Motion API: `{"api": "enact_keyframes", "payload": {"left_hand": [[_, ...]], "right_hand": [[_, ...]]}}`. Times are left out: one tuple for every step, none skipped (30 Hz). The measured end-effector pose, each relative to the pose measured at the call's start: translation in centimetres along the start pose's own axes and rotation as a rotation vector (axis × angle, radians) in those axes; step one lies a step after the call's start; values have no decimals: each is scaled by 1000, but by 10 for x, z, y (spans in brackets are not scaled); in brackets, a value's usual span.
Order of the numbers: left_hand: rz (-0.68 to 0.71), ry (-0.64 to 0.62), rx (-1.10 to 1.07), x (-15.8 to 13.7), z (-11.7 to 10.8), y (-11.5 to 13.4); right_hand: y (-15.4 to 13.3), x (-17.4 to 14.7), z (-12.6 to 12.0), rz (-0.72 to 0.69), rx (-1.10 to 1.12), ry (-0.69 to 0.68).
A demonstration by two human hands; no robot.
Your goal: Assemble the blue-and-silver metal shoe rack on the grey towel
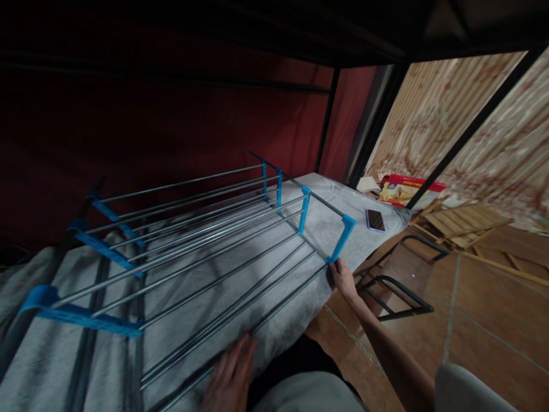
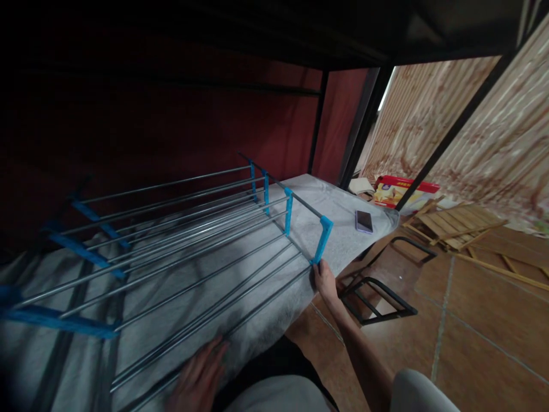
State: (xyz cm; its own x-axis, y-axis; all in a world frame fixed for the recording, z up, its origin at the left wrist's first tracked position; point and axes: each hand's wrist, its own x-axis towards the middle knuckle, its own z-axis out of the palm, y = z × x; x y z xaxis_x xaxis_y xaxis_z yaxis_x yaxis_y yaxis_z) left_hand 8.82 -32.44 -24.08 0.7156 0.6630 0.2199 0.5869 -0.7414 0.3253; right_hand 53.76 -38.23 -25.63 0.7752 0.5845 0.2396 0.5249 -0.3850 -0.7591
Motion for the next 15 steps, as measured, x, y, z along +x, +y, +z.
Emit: {"api": "enact_keyframes", "payload": {"left_hand": [[60, -31, 37, 19, 5, 11], [97, -67, 67, 38, 10, 21], [106, -100, 84, 56, 14, 30], [113, -132, 89, 72, 18, 38], [116, -161, 89, 86, 21, 45], [113, -179, 85, 96, 23, 51], [103, -189, 78, 104, 25, 55], [92, -196, 68, 109, 27, 58], [83, -202, 55, 113, 28, 60], [77, -205, 40, 114, 28, 61], [72, -204, 25, 114, 28, 61], [70, -198, 13, 112, 27, 61], [69, -189, 5, 110, 26, 60], [69, -179, -1, 108, 26, 59], [68, -172, -6, 106, 25, 58]], "right_hand": [[0, 0, -1, -3, -2, -9], [-1, 1, -3, -5, -4, -19], [0, 2, -5, -7, -6, -28], [0, 3, -7, -9, -9, -37], [0, 5, -9, -12, -12, -45], [0, 7, -11, -15, -15, -54], [0, 8, -13, -18, -17, -64], [0, 9, -14, -22, -19, -75], [0, 10, -16, -27, -20, -88], [0, 11, -17, -33, -20, -101], [0, 12, -18, -39, -21, -116], [-1, 12, -20, -45, -21, -131], [-1, 12, -21, -53, -21, -146], [-1, 11, -22, -62, -19, -161], [-1, 11, -24, -73, -16, -176]]}}
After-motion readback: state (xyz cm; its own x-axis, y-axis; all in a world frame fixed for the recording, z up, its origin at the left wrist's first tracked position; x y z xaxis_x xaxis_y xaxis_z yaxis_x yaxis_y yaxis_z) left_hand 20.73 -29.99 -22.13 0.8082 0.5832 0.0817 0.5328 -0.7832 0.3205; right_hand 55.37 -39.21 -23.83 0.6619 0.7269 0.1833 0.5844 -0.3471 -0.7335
